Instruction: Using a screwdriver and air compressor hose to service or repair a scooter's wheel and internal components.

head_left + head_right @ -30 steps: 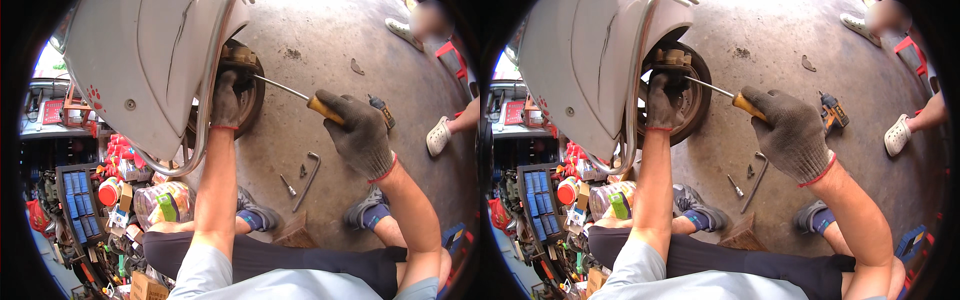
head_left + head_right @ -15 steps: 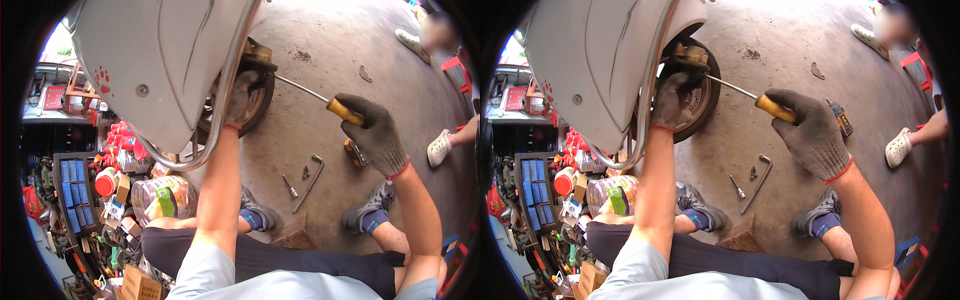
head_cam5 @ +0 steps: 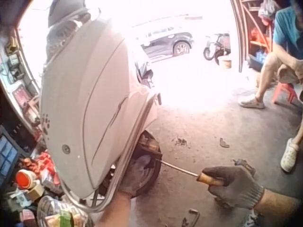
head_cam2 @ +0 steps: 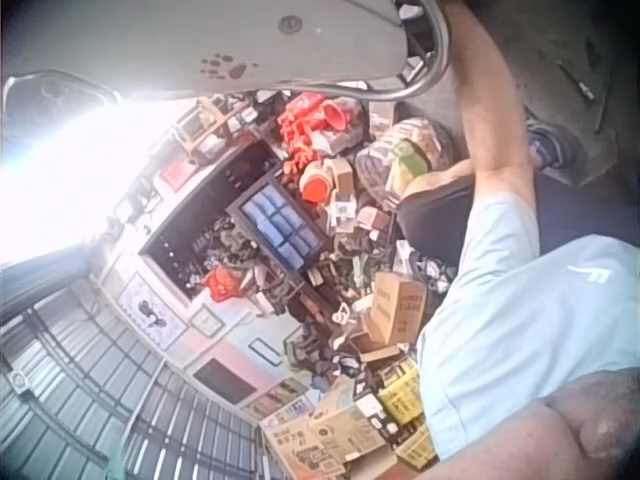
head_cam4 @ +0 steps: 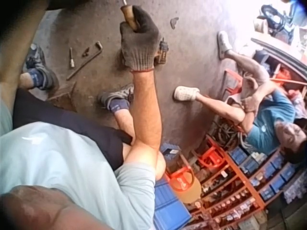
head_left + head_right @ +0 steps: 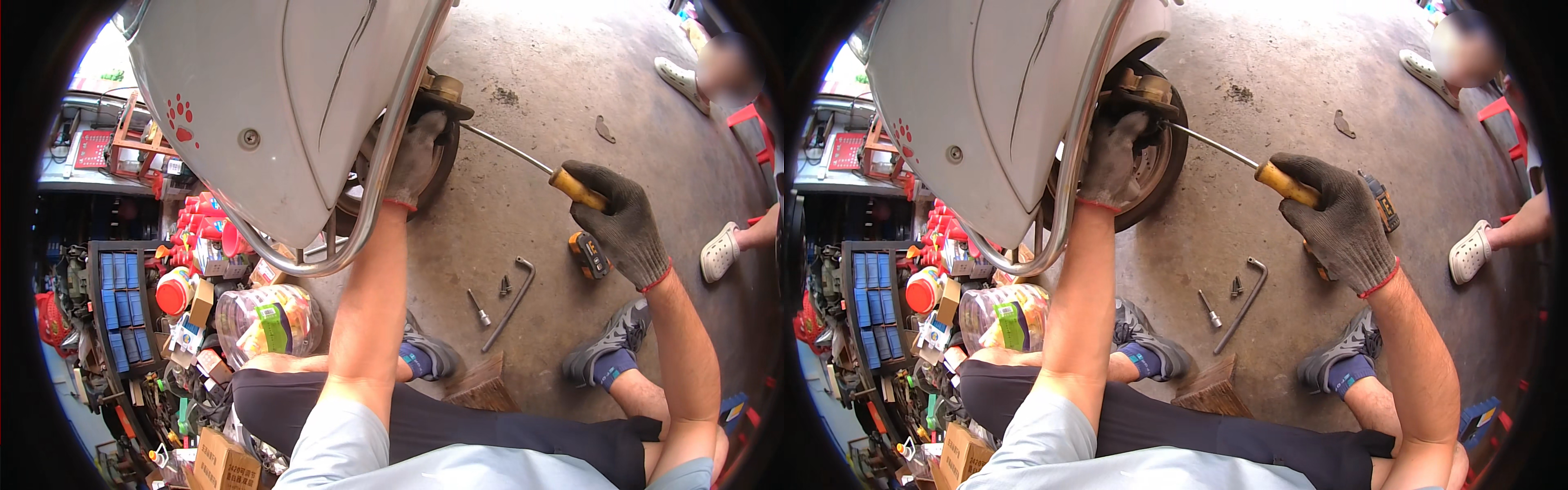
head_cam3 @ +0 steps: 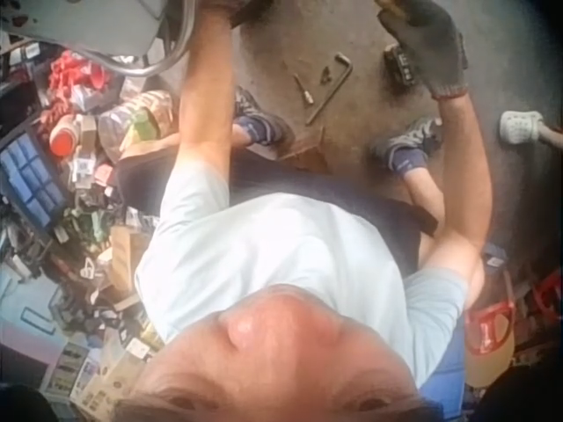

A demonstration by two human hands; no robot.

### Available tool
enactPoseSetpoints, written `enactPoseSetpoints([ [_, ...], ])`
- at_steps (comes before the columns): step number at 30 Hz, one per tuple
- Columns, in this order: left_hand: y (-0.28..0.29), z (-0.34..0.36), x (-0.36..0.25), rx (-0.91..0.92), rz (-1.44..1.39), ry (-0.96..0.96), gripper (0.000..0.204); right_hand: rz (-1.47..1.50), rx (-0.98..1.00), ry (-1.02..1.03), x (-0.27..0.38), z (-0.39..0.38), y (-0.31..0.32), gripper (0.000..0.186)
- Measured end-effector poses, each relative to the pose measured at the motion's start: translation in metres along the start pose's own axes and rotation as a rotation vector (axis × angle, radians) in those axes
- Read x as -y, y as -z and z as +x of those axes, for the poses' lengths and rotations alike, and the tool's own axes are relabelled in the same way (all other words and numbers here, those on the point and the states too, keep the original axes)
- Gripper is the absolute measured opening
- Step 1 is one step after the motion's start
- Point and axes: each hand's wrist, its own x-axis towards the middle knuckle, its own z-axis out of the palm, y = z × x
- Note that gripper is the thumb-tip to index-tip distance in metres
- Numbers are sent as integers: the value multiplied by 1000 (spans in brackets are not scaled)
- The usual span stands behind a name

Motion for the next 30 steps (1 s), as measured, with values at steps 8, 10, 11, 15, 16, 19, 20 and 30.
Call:
enactPoseSetpoints([
  [8, -7, -3, 0, -18, -101, 85, 37, -72, -17, 270, 4, -2, 5, 47],
  [10, -7, -4, -1, -22, -262, 163, 31, 124, 139, 94, 9, -5, 17, 47],
  [11, -7, -4, -1, -35, -325, 200, 29, 337, 294, -29, 12, -6, 21, 47],
  [15, -5, 0, 1, 17, -248, 108, 29, 345, 233, -65, 22, -10, 16, 46],
  [16, -4, 0, 2, 23, -217, 95, 29, 382, 225, -108, 24, -12, 15, 46],
  [19, 0, 3, 4, 34, -182, 71, 28, 406, 213, -153, 26, -14, 14, 46],
  [20, 1, 4, 5, 5, -165, 100, 28, 409, 214, -121, 26, -14, 14, 46],
  [30, 8, 9, 9, -64, -120, -18, 49, 122, 45, 80, 41, -15, 4, 44],
])
